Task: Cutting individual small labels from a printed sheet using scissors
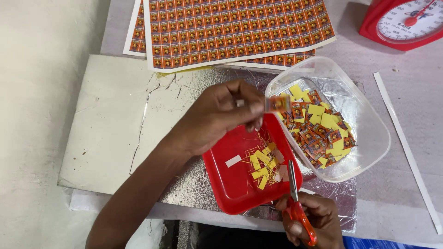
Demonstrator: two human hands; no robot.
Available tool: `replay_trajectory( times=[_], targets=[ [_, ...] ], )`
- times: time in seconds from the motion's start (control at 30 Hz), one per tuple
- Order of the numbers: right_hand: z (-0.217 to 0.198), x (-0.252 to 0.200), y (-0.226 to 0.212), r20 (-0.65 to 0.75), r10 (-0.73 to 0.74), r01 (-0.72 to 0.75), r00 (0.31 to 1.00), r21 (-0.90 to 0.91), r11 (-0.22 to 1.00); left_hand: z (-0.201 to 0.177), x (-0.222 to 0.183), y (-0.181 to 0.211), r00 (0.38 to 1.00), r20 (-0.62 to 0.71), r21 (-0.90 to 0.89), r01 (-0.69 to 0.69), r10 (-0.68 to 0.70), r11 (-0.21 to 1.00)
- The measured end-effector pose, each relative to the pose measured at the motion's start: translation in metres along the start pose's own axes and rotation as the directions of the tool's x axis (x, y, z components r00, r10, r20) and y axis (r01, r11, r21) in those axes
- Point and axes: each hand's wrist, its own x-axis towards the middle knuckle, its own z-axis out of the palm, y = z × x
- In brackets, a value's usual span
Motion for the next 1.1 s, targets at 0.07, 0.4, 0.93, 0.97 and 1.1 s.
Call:
replay_trajectory(
  times=[0.07, 0.4, 0.93, 0.97, 1.1],
  targets=[
    [-0.002, -0.001, 0.0, -0.018, 0.025, -0.025, 1.0, -0.021, 0.999, 0.008, -0.003, 0.0, 1.0, 0.008, 0.153, 0.0, -0.002, 0.988],
    [0.002, 0.0, -0.002, -0.023, 0.036, -0.036, 0.999, -0.01, 0.999, 0.027, -0.016, 0.001, 0.994, 0.082, 0.273, 0.04, -0.065, 0.961],
    [0.005, -0.002, -0.009, -0.055, 0.068, -0.071, 0.996, -0.043, 0.997, 0.031, -0.022, 0.001, 0.996, 0.069, 0.393, 0.017, -0.048, 0.92],
    [0.004, -0.002, -0.009, -0.044, 0.066, -0.068, 0.997, -0.041, 0.997, 0.032, -0.023, 0.003, 0.991, 0.071, 0.337, 0.081, -0.111, 0.938],
    [0.001, -0.001, -0.009, 0.004, 0.092, -0.091, 0.996, -0.05, 0.995, 0.034, -0.024, 0.01, 0.959, 0.06, 0.345, 0.241, -0.277, 0.907]
  ],
)
